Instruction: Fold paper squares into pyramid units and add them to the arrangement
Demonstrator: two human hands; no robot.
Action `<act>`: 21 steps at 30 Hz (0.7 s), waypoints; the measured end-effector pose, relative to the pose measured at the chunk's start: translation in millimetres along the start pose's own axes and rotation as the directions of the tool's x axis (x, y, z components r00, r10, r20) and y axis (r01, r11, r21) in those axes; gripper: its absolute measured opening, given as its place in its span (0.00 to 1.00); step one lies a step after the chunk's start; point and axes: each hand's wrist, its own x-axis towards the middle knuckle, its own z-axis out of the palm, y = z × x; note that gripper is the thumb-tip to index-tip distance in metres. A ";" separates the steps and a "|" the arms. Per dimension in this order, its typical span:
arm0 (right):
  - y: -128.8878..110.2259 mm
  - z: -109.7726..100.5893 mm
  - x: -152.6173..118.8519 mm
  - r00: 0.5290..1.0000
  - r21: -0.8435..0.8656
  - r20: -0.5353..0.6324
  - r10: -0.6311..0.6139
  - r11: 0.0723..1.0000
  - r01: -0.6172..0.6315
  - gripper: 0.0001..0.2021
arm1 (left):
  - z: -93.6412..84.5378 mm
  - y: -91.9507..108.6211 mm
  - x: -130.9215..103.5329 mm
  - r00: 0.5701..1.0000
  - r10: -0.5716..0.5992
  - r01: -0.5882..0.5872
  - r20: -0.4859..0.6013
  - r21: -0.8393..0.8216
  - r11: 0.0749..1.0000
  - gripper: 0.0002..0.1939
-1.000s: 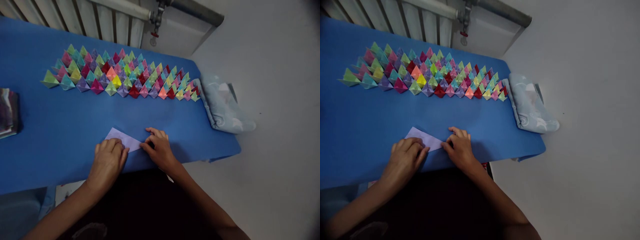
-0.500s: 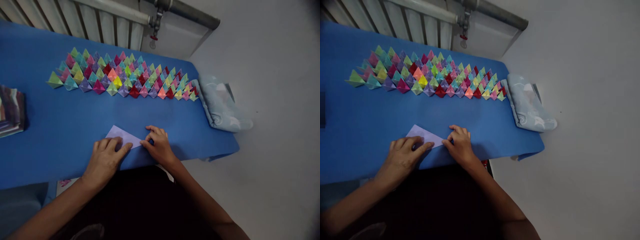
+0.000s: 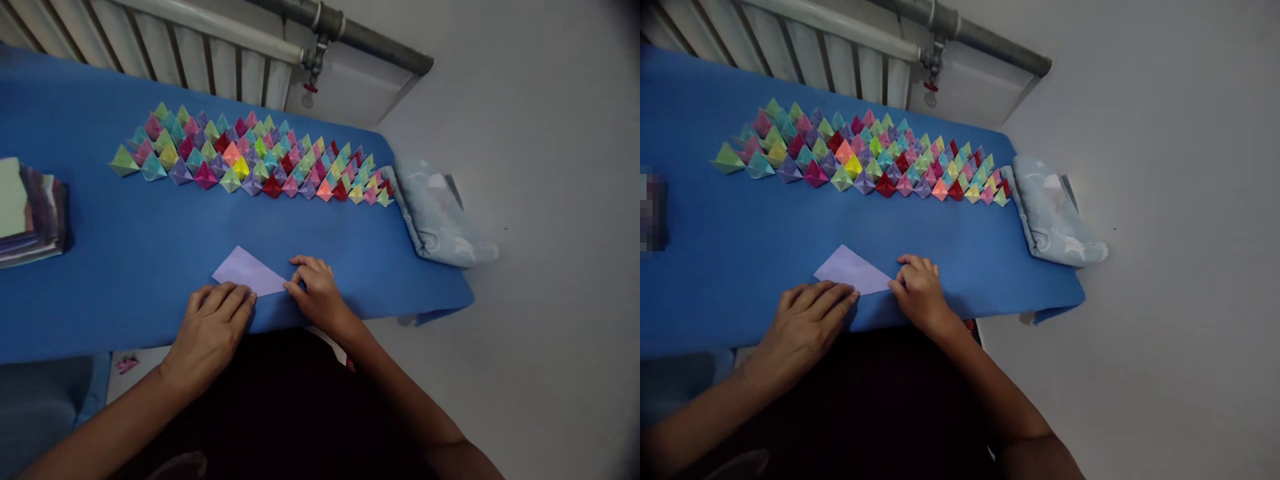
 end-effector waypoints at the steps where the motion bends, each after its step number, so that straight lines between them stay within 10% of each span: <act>1: -4.1 -1.9 -3.2 1.000 0.000 0.009 -0.006 1.000 0.006 0.10 | 0.4 1.0 1.4 1.000 -0.016 0.016 -0.024 -0.006 1.000 0.14; 8: -21.9 -14.0 -16.0 0.968 0.253 0.205 0.146 0.947 -0.197 0.11 | 5.0 5.4 9.8 0.993 -0.069 0.055 -0.093 -0.145 0.988 0.09; 14: -29.7 -9.7 -15.7 0.910 0.620 0.335 0.244 0.670 -0.408 0.08 | 5.3 8.1 12.7 0.985 -0.012 -0.018 -0.175 -0.165 0.986 0.08; 18: -33.4 -15.4 -20.4 0.906 0.665 0.396 0.152 0.633 -0.397 0.06 | 1.1 -3.2 5.4 0.981 -0.016 -0.026 -0.194 -0.214 0.976 0.12; 21: -25.1 -20.5 -20.7 0.963 0.647 0.222 0.151 0.717 -0.261 0.06 | -4.6 -15.8 -0.7 0.978 -0.071 0.006 -0.197 -0.310 0.951 0.11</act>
